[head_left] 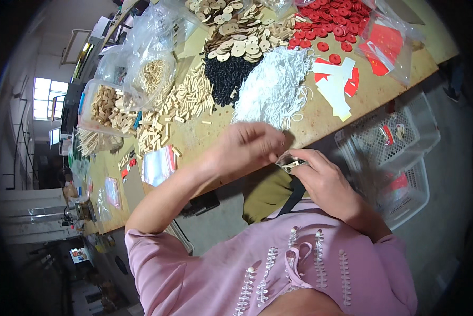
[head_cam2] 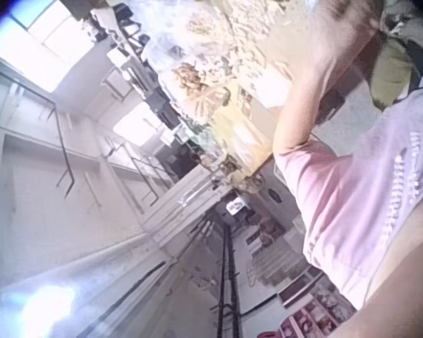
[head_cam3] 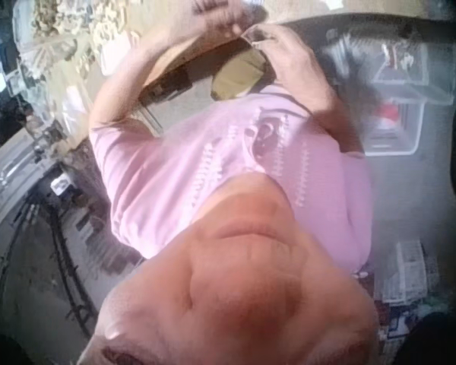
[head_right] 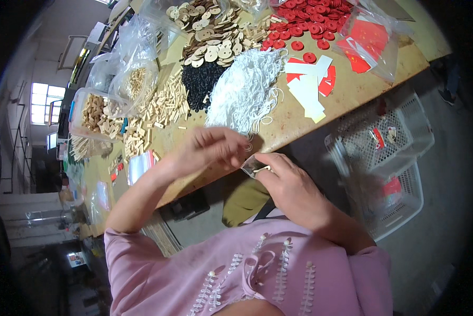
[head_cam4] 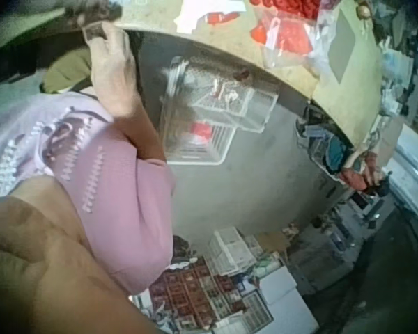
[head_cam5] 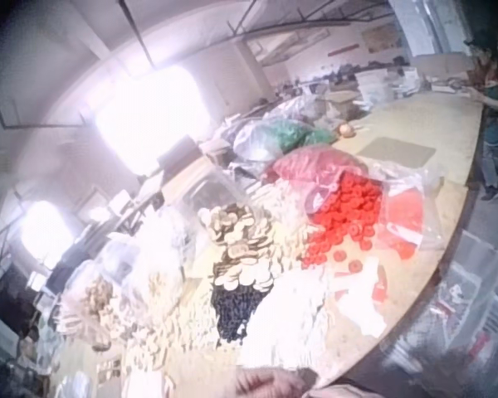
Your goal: The person assembles small craft kits by picking wooden pieces, black beads, and red circular items from a table, placing them into small clear plastic bags, and depositing the filled bags into a white basket. The process is repeated multiple times with consistent hand motions.
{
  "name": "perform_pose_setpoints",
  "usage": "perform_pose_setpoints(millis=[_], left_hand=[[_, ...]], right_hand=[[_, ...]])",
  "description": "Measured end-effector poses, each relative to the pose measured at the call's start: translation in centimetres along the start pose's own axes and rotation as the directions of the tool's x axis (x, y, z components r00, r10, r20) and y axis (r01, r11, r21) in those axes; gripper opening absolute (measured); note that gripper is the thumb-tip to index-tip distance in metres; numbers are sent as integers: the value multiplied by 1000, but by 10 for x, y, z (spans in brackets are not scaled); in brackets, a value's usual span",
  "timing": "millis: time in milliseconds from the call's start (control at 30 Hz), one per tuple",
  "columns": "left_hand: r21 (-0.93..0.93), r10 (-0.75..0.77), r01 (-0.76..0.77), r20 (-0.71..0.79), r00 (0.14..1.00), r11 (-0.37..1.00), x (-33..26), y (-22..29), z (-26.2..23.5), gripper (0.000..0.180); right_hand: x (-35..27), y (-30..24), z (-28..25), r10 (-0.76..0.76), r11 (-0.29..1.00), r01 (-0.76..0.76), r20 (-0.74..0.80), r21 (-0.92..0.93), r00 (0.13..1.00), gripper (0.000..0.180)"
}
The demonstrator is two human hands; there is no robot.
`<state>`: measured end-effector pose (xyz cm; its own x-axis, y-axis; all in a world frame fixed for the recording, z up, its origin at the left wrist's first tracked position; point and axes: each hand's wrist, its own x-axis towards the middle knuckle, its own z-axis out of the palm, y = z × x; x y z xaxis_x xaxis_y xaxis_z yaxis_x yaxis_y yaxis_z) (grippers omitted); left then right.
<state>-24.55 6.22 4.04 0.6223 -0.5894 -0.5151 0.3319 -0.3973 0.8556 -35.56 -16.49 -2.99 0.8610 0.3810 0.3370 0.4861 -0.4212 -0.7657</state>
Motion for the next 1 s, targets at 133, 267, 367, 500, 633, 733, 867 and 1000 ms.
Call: perform_pose_setpoints(millis=[133, 267, 367, 500, 633, 733, 867, 1000], left_hand=[[902, 752, -202, -177, 635, 383, 71, 10, -80, 24], [939, 792, -6, -288, 538, 345, 126, 12, -133, 26], [966, 787, -5, -206, 581, 257, 141, 13, -134, 23], [978, 848, 20, -191, 495, 208, 143, 4, -144, 17], [764, 747, -242, -422, 513, 598, 119, 25, -98, 15], [413, 675, -550, -274, 685, 726, 78, 40, -14, 10], [672, 800, -656, 157, 580, 344, 58, 35, 45, 9], [627, 771, -685, 204, 604, 371, 75, 43, 34, 12]], right_hand=[[0, 9, -5, 16, 1000, -16, -34, -2, 999, 14], [1, 10, -12, 20, 1000, -21, -42, -20, 999, 13], [0, 13, -18, 31, 998, -35, -63, -56, 998, 12], [1, 16, -29, 45, 999, -48, -106, -24, 993, 14], [5, 19, -43, 84, 996, -81, -169, 24, 982, 17], [10, 17, -55, 181, 977, -157, -167, 146, 969, 15], [20, 8, -70, 145, 979, -121, -146, 162, 979, 15], [13, 14, -74, 165, 978, -139, -169, 159, 972, 15]])
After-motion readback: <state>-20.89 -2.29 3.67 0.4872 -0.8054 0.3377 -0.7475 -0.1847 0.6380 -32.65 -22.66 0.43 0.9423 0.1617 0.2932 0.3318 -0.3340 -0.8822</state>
